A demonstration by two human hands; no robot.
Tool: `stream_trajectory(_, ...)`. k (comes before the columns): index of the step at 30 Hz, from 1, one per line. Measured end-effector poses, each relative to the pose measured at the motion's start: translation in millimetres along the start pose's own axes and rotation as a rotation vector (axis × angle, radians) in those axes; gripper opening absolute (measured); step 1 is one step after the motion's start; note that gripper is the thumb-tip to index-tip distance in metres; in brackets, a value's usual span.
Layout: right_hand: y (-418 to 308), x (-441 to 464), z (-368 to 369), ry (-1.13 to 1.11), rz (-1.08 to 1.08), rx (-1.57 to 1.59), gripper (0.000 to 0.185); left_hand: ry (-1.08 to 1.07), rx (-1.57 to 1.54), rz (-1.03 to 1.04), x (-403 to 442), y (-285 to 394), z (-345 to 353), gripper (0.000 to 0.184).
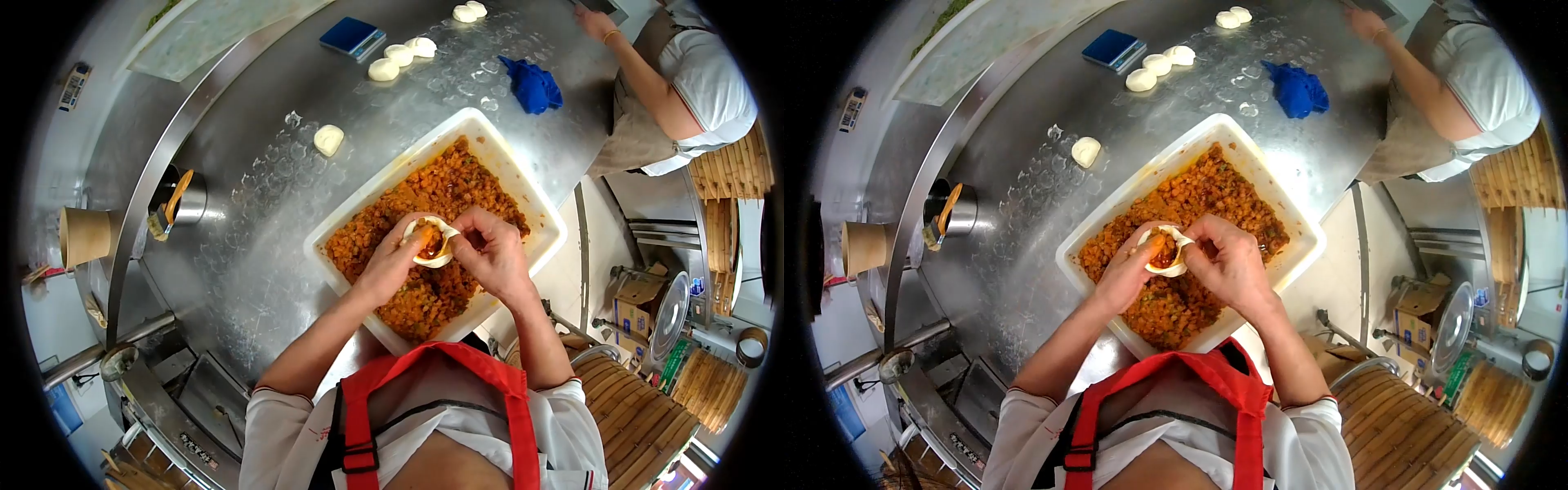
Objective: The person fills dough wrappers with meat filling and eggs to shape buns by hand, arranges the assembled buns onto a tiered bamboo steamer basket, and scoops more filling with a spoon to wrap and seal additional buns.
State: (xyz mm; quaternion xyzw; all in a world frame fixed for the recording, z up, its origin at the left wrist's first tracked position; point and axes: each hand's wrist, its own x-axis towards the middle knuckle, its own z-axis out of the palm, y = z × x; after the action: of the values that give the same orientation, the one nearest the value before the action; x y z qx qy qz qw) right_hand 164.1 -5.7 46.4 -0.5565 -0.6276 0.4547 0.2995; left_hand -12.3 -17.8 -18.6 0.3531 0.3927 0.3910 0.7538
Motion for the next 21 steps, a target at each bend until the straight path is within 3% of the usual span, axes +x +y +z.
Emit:
stream_trajectory(1,-1,0,2,0.014,0.0,0.001,0.009,0.041,-0.164,-0.049,-4,9,11,0.034)
stream_trajectory(4,-9,1,0,0.044,-0.061,-0.108,0.01,0.054,-0.172,-0.127,-7,19,21,0.035)
stream_trajectory(17,-8,4,-1,0.129,-0.382,-0.219,0.012,-0.054,0.071,-0.128,3,32,17,0.04)
stream_trajectory(21,-10,9,-5,0.036,-0.284,-0.279,0.015,-0.107,0.262,-0.162,6,38,15,0.042)
